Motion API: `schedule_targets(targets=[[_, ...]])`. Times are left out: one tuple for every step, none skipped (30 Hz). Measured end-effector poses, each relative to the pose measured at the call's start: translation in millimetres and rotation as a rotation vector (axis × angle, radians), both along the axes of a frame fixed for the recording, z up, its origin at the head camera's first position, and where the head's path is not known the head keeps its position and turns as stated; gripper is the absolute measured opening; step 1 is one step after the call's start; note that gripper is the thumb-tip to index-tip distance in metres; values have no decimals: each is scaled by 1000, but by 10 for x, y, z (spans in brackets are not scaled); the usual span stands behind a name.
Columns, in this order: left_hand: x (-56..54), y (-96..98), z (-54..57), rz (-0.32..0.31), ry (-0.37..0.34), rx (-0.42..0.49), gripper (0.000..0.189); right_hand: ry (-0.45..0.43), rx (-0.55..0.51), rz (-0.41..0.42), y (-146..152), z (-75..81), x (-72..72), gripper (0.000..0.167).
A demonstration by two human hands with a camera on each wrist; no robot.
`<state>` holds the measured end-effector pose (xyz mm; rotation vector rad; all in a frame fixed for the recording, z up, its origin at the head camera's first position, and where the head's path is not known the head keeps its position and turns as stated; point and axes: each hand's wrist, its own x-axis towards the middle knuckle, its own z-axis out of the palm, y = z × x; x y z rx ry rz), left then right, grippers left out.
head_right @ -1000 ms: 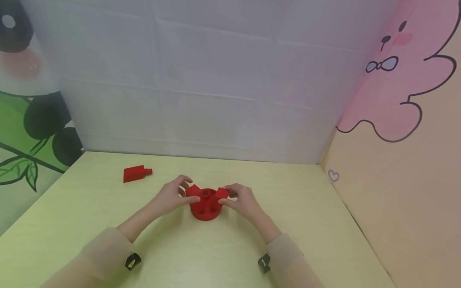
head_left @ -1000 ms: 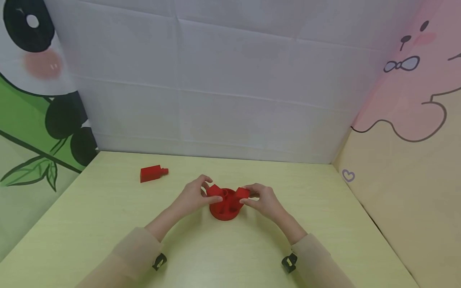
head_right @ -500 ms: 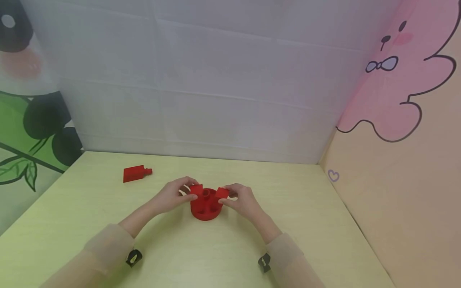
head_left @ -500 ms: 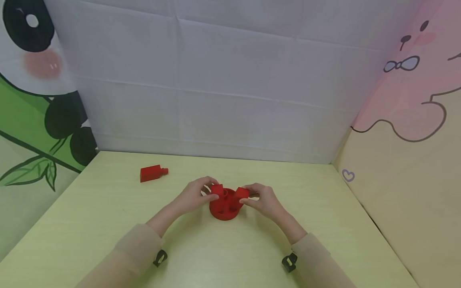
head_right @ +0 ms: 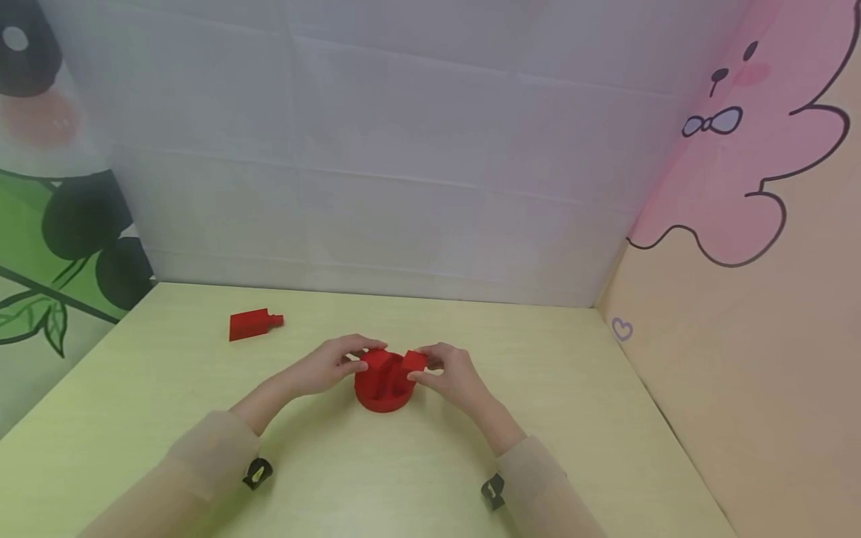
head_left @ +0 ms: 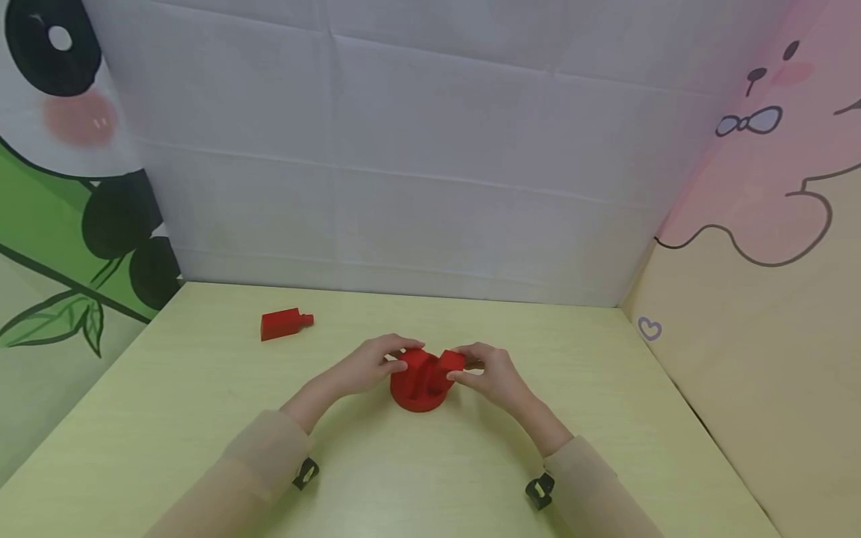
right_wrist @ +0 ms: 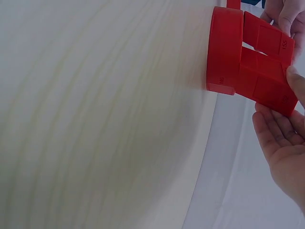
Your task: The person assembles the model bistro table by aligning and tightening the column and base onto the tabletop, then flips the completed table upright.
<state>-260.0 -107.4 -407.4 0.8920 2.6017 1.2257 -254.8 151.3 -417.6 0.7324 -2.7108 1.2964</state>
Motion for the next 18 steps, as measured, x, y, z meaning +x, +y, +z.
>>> schedule_targets(targets=[[1, 2, -1, 9, -6, 1, 47, -1, -1, 0, 0, 2, 1, 40], [4, 5, -4, 21, -11, 4, 49, -3, -1, 0, 0, 3, 1, 40], [6, 11, -9, 41, -17, 8, 52, -3, 0, -1, 0, 5, 2, 40], [11, 17, -16, 67, -21, 12, 55, -4, 1, -1, -1, 8, 4, 40], [19, 29, -24, 97, -21, 17, 59, -4, 1, -2, -2, 9, 6, 40], [28, 47, -32, 134, -24, 21, 63, -4, 0, -2, -3, 12, 8, 39], [40, 70, -38, 174, -28, 28, 67, -3, 1, -3, -4, 14, 10, 39], [50, 93, -45, 215, -33, 35, 69, -2, 3, -5, -4, 16, 12, 40], [61, 117, -51, 256, -39, 44, 70, -2, 4, -6, -4, 17, 14, 40], [75, 143, -54, 294, -42, 55, 71, -3, 4, -7, -4, 18, 15, 40], [86, 170, -56, 330, -51, 65, 69, -2, 5, -8, -5, 19, 15, 40], [98, 196, -55, 363, -65, 74, 68, -2, 8, -8, -6, 20, 16, 40], [111, 220, -55, 387, -74, 82, 66, -1, 9, -9, -6, 20, 17, 40], [118, 239, -59, 407, -82, 86, 63, 0, 11, -9, -6, 20, 17, 40], [125, 258, -62, 421, -89, 87, 62, 1, 12, -8, -6, 19, 16, 40], [132, 274, -66, 428, -95, 89, 60, 3, 13, -7, -7, 18, 16, 40], [135, 287, -71, 431, -100, 85, 59, 5, 14, -6, -8, 17, 15, 40], [137, 297, -78, 428, -100, 84, 58, 6, 13, -4, -8, 17, 15, 40]])
